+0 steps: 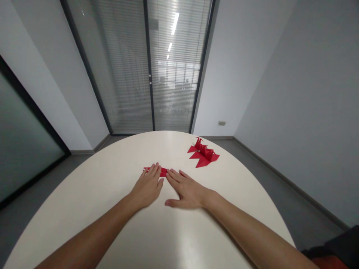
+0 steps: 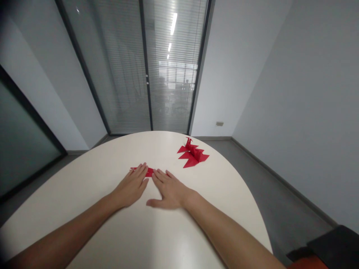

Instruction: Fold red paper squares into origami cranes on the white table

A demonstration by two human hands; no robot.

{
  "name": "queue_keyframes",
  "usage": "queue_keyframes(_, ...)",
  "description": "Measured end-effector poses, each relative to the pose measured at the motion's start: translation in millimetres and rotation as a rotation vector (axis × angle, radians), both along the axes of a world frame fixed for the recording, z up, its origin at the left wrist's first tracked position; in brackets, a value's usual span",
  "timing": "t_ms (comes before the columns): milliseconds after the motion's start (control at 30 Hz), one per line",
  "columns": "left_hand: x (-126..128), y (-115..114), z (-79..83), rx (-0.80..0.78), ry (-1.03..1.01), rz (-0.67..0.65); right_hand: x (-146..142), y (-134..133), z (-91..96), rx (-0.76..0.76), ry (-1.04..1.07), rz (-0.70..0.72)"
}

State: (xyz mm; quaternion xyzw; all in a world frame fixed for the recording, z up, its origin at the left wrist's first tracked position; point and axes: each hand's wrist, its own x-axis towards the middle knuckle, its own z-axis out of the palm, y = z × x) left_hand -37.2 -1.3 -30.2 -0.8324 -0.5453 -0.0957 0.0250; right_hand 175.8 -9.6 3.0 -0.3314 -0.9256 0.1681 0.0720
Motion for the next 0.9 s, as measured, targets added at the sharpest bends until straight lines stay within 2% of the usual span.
queue_keyframes(233,0.8,-0.5,-5.0,0.126,-0.032,0.202,-0.7,-1.0,3.0,0.004,-0.02,-0.002)
queue_keyframes(300,1.8,-2.0,-1.3,0.169,-0.061,0.168,-1.3,-1.2,3.2,0.005,-0.024,-0.006)
queue_keyframes(367,3.0,-3.0,3.0,0.171,-0.088,0.024,-1.6,-1.3,3.0,0.007,-0.021,-0.007)
queue_keyframes(433,3.8,-3.4,5.6,0.111,-0.099,-0.122,-1.6,-1.2,2.9,0.009,-0.012,-0.005)
queue_keyframes(500,3.8,-3.1,5.9,0.035,-0.096,-0.175,-1.5,-1.1,3.2,0.009,-0.008,-0.004)
queue_keyframes(600,2.8,-2.4,4.8,-0.016,-0.084,-0.146,-0.9,-0.7,4.4,0.007,-0.021,-0.008)
queue_keyframes(900,3.3,-5.9,4.3,0.036,0.0,0.023,1.6,2.4,1.8,0.048,-0.008,-0.034)
